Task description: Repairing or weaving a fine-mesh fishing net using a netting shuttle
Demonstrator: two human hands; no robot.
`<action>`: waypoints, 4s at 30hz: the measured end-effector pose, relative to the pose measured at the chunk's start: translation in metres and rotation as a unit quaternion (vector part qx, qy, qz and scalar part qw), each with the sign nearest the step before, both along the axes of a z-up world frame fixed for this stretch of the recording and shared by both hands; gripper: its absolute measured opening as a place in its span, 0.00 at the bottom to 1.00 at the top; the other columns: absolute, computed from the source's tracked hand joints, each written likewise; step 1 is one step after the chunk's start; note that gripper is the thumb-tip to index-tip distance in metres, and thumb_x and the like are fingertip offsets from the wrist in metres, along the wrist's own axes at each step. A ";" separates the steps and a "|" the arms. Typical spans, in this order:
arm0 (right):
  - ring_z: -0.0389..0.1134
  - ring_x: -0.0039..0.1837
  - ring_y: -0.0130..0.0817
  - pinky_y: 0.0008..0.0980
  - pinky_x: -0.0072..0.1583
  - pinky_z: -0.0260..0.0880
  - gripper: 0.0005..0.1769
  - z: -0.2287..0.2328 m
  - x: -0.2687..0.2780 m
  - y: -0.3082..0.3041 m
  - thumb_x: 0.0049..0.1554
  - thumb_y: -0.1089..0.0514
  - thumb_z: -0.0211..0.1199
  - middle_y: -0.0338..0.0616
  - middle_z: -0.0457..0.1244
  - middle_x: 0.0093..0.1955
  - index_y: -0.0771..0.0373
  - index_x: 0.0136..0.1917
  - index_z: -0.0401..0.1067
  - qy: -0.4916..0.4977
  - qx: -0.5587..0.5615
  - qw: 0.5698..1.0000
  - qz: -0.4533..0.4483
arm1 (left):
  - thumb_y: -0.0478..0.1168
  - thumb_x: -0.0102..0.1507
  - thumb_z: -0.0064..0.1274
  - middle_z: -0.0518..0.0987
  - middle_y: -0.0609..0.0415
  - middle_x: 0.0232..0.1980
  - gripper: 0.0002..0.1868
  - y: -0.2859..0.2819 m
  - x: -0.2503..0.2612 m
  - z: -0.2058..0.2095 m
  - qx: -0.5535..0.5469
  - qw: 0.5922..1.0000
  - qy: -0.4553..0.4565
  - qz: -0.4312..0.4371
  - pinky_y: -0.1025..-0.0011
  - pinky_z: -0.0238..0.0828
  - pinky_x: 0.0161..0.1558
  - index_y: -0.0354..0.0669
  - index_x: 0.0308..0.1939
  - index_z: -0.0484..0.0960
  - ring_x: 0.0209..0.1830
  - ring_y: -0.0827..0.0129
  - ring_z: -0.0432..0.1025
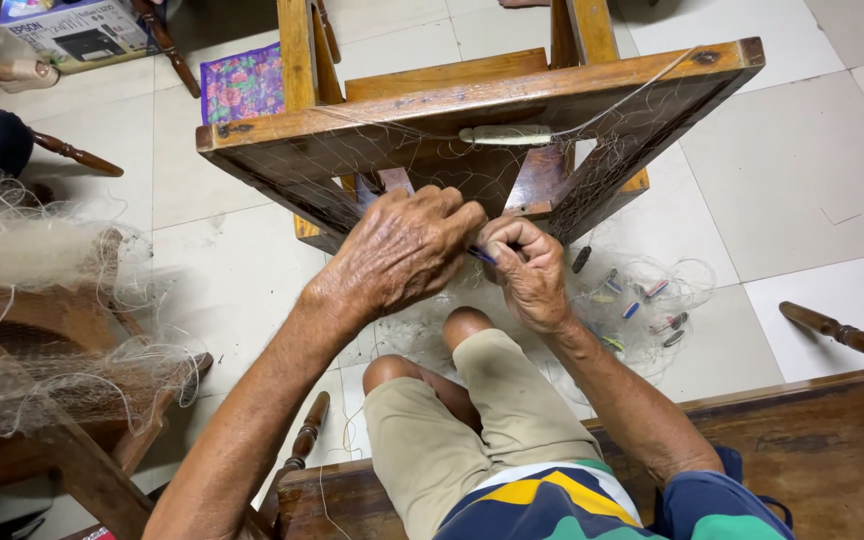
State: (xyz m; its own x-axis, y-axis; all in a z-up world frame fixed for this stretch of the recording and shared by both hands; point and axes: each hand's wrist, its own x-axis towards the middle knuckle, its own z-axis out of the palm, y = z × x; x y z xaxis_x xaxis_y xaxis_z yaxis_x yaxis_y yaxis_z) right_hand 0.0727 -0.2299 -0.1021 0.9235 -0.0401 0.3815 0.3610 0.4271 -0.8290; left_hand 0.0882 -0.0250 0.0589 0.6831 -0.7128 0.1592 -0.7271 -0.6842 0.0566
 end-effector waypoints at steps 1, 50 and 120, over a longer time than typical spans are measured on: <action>0.65 0.50 0.26 0.25 0.44 0.68 0.12 -0.001 -0.001 0.002 0.72 0.60 0.74 0.49 0.69 0.52 0.66 0.47 0.77 -0.001 0.000 1.000 0.000 | 0.45 0.78 0.60 0.86 0.49 0.49 0.07 0.000 -0.003 -0.001 0.000 1.000 -0.001 0.000 0.58 0.79 0.46 0.51 0.58 0.87 0.47 0.55 0.84; 0.74 0.42 0.32 0.30 0.50 0.80 0.11 -0.005 -0.026 0.020 0.73 0.54 0.74 0.51 0.71 0.56 0.63 0.52 0.79 0.000 -0.066 0.998 0.024 | 0.36 0.85 0.57 0.89 0.41 0.51 0.07 -0.143 -0.243 -0.138 -0.696 0.717 0.031 -0.032 0.52 0.81 0.52 0.35 0.60 0.85 0.45 0.49 0.85; 0.76 0.41 0.33 0.31 0.47 0.81 0.06 -0.009 -0.040 0.047 0.74 0.64 0.69 0.56 0.69 0.53 0.67 0.53 0.75 0.114 0.091 0.986 0.078 | 0.45 0.78 0.67 0.96 0.55 0.37 0.06 -0.102 -0.204 -0.245 -0.625 0.654 0.144 0.402 0.66 0.87 0.44 0.51 0.54 0.95 0.33 0.65 0.88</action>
State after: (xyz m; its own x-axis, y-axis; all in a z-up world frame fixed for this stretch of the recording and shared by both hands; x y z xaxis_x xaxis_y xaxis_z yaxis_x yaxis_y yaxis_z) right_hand 0.0323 -0.1828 -0.1114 0.9847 0.0612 0.1630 0.0919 0.6121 -0.7854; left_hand -0.1161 -0.1275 -0.1865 0.8868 0.4586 0.0569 0.0020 -0.1269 0.9919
